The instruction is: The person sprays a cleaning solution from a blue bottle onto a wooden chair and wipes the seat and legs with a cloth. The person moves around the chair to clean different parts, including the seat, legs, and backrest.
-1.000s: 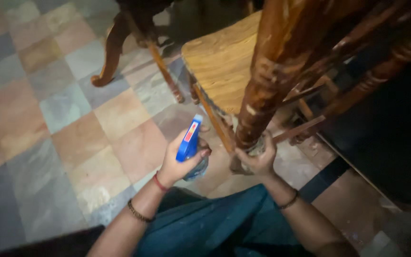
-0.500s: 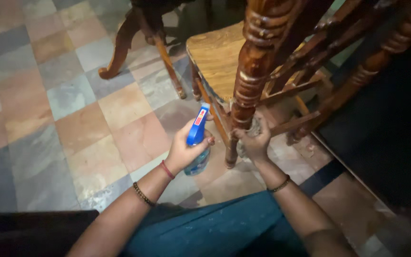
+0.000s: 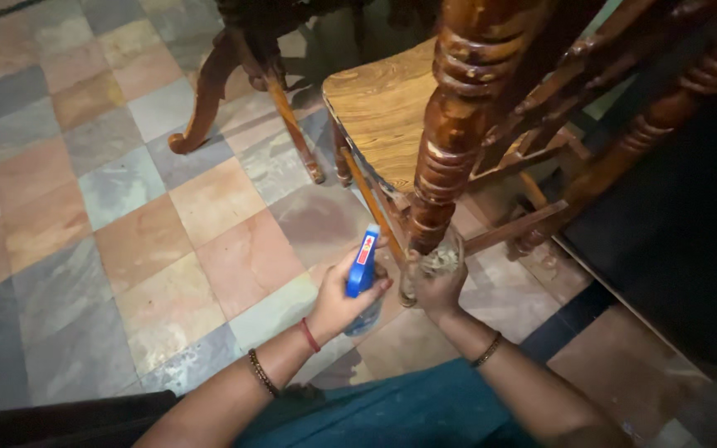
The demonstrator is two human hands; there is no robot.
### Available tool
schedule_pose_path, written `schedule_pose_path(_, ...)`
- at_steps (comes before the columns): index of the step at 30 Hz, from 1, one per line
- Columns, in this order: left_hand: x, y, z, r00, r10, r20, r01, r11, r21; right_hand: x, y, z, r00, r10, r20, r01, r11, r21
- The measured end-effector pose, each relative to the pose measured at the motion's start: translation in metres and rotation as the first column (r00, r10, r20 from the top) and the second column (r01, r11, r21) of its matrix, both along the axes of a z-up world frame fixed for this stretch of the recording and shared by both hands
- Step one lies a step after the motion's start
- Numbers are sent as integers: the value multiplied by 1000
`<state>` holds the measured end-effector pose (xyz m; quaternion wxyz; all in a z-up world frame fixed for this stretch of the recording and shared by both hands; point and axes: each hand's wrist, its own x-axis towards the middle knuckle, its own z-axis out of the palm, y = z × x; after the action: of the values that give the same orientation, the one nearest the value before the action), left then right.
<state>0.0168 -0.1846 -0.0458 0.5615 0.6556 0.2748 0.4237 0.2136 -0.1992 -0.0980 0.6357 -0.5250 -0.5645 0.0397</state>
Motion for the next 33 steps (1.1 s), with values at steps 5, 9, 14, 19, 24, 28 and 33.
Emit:
schedule_pose_path(5,6,2,-3,997,4,72,-3,1000,-19,30,33,-63,847,211,-489,-159,977,145)
schedule_pose_path(9,-11,0,-15,990,-51,129,66,992,-110,58,36,-19,663,441,-605,-384,894,231)
schedule_pose_path(14,-20,5,-38,984,-81,159,98,989,-107,86,42,31,785,590,-186,-603,798,-13)
schedule_pose_path(19,-13,14,-46,976,-70,205,97,987,-128,108,65,21,433,700,-568,-878,471,-89)
schedule_pose_path(24,-16,13,-34,964,-62,259,98,987,-127,85,39,64,734,627,-262,-677,707,-205)
schedule_pose_path(28,-21,15,-36,973,-24,228,56,989,-139,2,6,51,918,257,-301,-266,964,14)
schedule_pose_path(33,-22,14,-33,988,1,157,13,996,-89,-21,-2,6,767,-370,524,305,929,209)
